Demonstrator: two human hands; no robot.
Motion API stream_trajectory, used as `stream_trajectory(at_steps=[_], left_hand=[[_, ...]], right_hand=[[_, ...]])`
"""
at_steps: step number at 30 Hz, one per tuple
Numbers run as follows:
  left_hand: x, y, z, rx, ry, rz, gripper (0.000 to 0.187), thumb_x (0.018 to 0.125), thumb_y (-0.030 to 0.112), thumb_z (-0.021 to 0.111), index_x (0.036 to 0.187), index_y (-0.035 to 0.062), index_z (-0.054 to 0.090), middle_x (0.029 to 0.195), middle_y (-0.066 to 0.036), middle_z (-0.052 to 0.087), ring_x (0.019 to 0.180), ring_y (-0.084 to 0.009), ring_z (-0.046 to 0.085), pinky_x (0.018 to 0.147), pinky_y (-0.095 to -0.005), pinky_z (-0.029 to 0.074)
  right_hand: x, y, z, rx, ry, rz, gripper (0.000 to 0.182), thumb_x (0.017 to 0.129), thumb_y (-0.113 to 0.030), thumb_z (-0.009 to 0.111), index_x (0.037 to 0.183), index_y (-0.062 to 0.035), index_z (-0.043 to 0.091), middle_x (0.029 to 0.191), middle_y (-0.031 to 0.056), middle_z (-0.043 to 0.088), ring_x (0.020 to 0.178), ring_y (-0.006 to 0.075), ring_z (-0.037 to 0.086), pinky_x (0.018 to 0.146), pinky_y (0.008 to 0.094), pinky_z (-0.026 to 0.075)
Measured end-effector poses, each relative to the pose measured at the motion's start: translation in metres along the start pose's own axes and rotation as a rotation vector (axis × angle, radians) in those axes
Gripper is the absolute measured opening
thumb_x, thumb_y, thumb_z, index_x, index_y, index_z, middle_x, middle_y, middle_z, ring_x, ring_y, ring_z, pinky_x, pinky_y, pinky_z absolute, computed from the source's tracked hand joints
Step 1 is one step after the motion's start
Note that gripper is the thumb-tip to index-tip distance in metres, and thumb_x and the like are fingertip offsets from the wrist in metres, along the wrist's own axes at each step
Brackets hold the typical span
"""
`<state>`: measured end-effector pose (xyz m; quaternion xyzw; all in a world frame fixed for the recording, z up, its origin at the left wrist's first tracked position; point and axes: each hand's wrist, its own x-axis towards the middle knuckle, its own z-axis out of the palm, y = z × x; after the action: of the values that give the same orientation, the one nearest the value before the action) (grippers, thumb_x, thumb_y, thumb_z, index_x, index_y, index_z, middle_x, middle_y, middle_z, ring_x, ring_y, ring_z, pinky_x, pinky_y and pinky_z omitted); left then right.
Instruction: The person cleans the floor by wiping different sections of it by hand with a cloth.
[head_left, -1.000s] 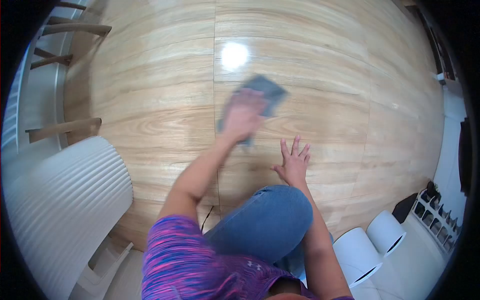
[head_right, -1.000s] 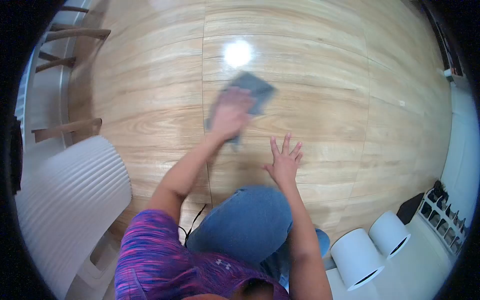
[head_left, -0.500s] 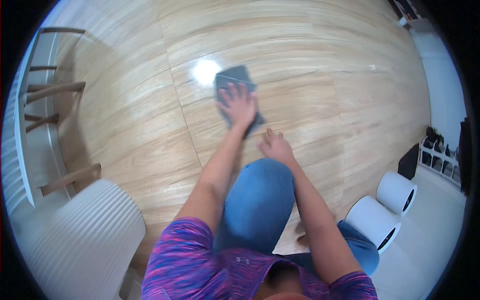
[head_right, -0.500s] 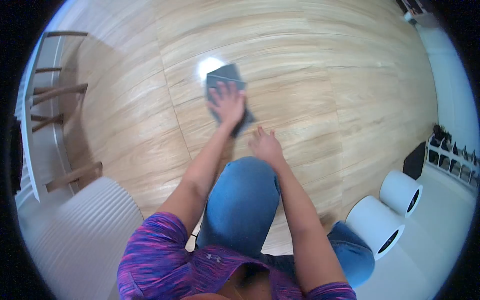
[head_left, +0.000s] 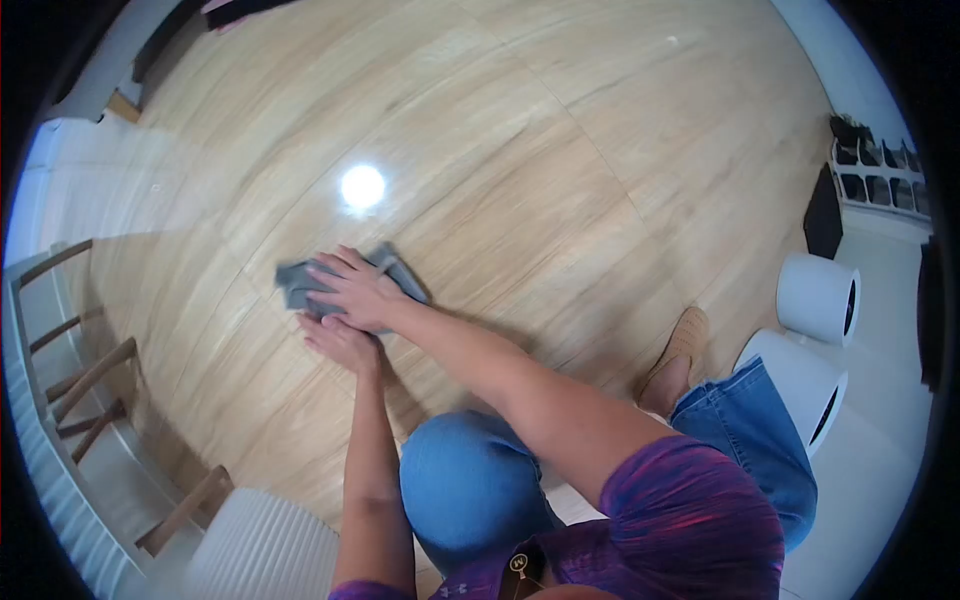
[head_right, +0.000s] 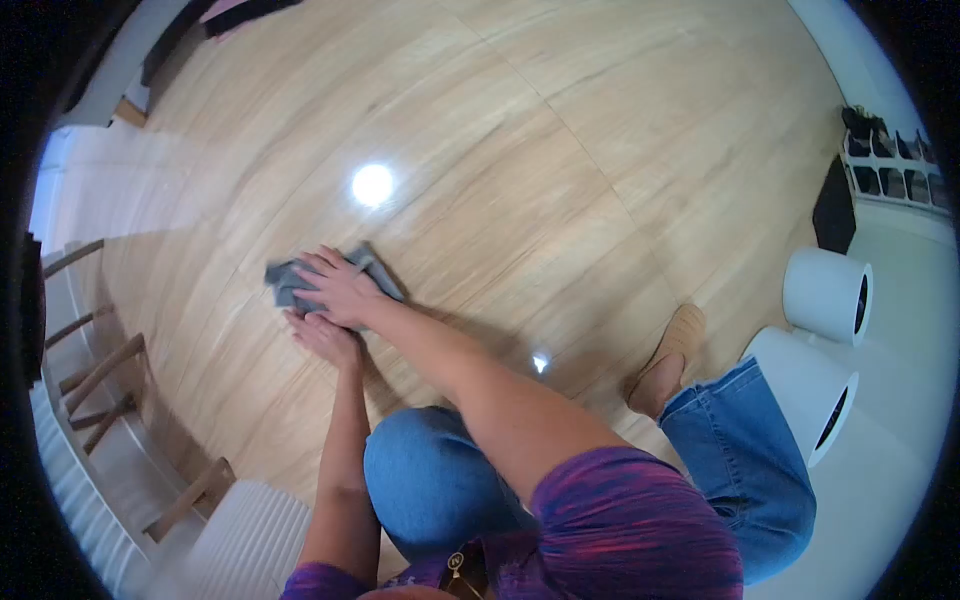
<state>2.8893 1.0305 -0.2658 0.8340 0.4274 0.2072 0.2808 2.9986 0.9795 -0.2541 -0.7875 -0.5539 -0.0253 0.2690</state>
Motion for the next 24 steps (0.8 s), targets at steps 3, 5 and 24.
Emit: stream_trajectory(at_steps=[3,5,24], left_hand=[[0.002,0.004,0.007,0.157,0.04,0.035,0.064,0.101,0.043,0.022,0.146,-0.0032,0.023,0.149,-0.019,0.033,0.14,-0.0337,0.024,0.115,-0.0484,0.005],[0.003,0.004,0.009,0.221,0.024,0.045,0.067,0.101,0.047,0.02,0.146,-0.0029,0.022,0.149,-0.019,0.032,0.141,-0.0312,0.024,0.115,-0.049,0.005],[0.009,-0.003,0.008,0.335,-0.031,0.105,0.069,0.098,0.048,0.028,0.145,-0.0026,0.023,0.149,-0.022,0.029,0.139,-0.0385,0.022,0.114,-0.0495,0.012]], right_hand=[[0.048,0.08,-0.029,-0.071,-0.169,0.144,0.044,0.084,-0.039,0.05,0.125,-0.024,0.059,0.14,0.008,0.048,0.136,0.0295,0.032,0.112,0.052,0.021],[0.034,0.174,-0.07,-0.203,0.121,0.287,0.044,0.086,-0.036,0.05,0.125,-0.0195,0.059,0.134,0.0065,0.053,0.131,0.0311,0.04,0.113,0.0513,0.02],[-0.091,0.005,-0.03,0.157,-0.298,0.184,0.044,0.084,-0.03,0.052,0.125,-0.0117,0.056,0.138,0.0088,0.049,0.133,0.0318,0.038,0.111,0.0499,0.026]])
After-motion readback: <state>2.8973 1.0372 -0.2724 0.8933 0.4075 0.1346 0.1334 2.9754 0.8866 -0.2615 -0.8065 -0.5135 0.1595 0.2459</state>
